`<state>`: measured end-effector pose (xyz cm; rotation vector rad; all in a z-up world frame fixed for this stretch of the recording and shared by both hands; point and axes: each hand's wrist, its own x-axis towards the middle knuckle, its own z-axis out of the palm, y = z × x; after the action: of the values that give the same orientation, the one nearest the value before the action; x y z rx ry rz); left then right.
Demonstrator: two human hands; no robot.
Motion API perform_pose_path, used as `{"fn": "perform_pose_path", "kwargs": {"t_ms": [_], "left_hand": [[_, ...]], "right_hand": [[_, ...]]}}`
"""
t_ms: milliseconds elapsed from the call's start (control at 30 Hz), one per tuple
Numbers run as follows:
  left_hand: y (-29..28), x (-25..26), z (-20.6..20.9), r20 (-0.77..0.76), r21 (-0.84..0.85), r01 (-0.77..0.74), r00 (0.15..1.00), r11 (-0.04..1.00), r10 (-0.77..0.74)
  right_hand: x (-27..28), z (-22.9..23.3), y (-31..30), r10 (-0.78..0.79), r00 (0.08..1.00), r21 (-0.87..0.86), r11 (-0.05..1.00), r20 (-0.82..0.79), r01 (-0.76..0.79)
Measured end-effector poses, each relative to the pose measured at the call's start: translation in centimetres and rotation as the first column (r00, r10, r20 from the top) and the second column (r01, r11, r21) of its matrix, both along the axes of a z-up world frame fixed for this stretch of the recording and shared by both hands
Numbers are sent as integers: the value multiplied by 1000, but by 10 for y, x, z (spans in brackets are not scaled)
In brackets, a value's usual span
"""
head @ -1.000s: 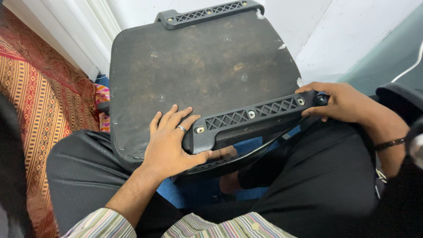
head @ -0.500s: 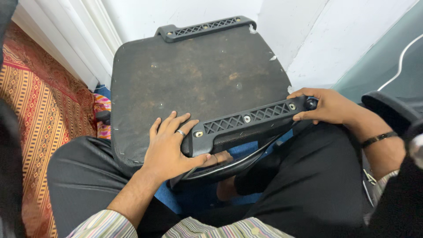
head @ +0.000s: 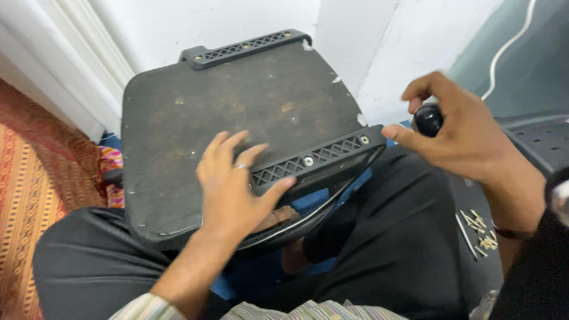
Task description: The person uses a screwdriver to remove screws from a black plastic frame component resting on an overturned chair seat. They systematically unscrew fasteners along the frame's edge, then lift the frame away to reveal the chair base.
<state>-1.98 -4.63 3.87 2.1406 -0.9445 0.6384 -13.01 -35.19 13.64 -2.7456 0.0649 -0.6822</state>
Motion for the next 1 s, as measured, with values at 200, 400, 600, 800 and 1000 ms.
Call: {"fn": "perform_pose_path", "kwargs": {"t_ms": [200,400,600,800,1000], "left_hand": [[-137,-50,32,-290,-382,585,659,715,-694],[-202,-91,27,-466,-569,512,444,643,-766],[-198,-79,13,-497,-630,397,454,667,-739],[-194,-72,9,-594,-633,288,413,718,-690],[-183,-41,11,-502,-616,293,570,731,-651]], "right_hand": [[-8,0,12,57,948,812,502,312,-297],[-45,-37,-74,-37,928,731,628,370,-267],[-120,-135,-166,-542,792,201,774,-281,600],[-138,-211,-182,-617,567,-36,693,-545,720],[-126,-210,-173,-606,556,-139,737,-569,661]]}}
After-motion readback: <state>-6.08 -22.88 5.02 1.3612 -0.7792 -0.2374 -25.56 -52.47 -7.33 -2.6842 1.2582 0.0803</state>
